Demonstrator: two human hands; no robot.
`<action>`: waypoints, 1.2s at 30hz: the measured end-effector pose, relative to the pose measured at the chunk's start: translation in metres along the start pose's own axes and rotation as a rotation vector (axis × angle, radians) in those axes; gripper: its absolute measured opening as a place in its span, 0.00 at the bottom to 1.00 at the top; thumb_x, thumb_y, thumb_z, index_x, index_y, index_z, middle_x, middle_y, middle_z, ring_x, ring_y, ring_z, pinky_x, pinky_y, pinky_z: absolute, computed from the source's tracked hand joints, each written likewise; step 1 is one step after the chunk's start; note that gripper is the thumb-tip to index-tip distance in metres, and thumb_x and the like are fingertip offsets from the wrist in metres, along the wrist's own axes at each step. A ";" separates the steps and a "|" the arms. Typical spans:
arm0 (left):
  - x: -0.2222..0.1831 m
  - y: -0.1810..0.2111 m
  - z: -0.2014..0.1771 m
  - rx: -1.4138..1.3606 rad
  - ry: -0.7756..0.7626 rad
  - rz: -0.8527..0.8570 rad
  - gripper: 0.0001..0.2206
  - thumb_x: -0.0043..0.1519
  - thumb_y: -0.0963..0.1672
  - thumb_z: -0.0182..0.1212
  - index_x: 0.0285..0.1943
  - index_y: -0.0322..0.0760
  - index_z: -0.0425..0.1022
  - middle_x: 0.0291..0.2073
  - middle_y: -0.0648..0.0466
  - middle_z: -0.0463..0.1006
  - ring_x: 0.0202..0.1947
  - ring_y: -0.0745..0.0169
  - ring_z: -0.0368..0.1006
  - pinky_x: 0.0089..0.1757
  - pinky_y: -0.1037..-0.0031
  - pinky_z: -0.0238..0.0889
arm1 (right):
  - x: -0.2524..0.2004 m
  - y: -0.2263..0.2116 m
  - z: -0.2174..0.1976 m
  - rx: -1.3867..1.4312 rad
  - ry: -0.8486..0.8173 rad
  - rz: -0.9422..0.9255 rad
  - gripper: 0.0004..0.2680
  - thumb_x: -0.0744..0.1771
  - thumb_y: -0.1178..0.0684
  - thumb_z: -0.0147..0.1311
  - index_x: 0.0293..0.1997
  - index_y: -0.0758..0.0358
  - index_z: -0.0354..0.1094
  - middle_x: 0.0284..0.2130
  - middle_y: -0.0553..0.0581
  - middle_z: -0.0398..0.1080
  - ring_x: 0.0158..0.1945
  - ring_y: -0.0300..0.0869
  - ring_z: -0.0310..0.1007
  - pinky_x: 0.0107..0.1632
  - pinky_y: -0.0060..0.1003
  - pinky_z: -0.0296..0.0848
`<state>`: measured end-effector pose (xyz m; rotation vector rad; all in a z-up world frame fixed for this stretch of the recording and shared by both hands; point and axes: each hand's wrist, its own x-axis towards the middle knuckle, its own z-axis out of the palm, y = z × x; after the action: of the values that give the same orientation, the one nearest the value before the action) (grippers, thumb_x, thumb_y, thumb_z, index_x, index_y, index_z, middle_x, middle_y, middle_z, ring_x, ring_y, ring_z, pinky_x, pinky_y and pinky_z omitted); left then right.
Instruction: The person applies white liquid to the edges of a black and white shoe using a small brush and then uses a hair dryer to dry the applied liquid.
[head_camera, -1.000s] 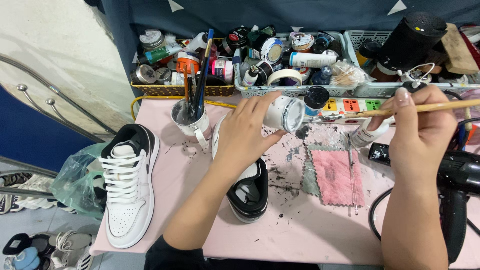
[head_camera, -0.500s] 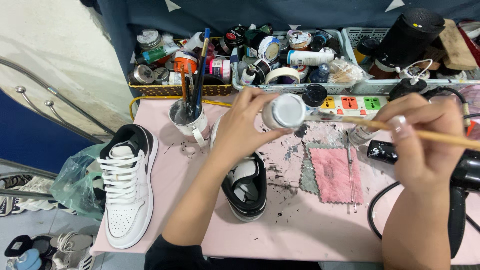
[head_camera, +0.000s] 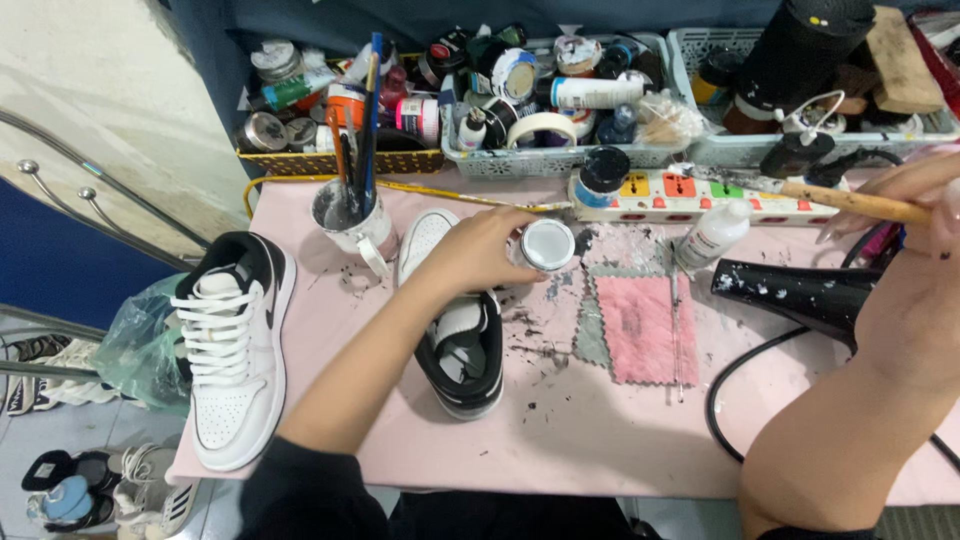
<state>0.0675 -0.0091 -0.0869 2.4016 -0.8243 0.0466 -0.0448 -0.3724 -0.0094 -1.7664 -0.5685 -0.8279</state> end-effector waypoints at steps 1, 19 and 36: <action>0.007 -0.007 0.007 -0.033 -0.099 -0.024 0.34 0.43 0.54 0.78 0.56 0.36 0.78 0.50 0.44 0.80 0.50 0.48 0.76 0.50 0.63 0.68 | 0.000 -0.005 -0.001 0.006 -0.002 0.004 0.11 0.80 0.54 0.36 0.43 0.66 0.54 0.36 0.64 0.64 0.37 0.45 0.68 0.46 0.34 0.73; -0.001 0.006 -0.039 -0.119 -0.004 -0.106 0.29 0.56 0.50 0.68 0.66 0.35 0.71 0.51 0.48 0.82 0.50 0.56 0.79 0.49 0.65 0.72 | -0.013 0.016 -0.020 0.020 -0.130 0.178 0.14 0.81 0.53 0.31 0.45 0.72 0.58 0.35 0.64 0.63 0.36 0.46 0.66 0.46 0.36 0.69; -0.166 0.076 0.008 -0.093 0.723 -0.634 0.25 0.65 0.48 0.60 0.68 0.31 0.65 0.62 0.36 0.71 0.62 0.36 0.68 0.57 0.57 0.61 | 0.000 -0.017 0.046 0.148 -0.202 0.178 0.07 0.80 0.59 0.38 0.50 0.72 0.53 0.38 0.66 0.68 0.34 0.45 0.70 0.44 0.36 0.76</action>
<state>-0.1107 0.0296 -0.0894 2.1975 0.2586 0.5654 -0.0447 -0.3230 -0.0080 -1.7456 -0.5796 -0.4757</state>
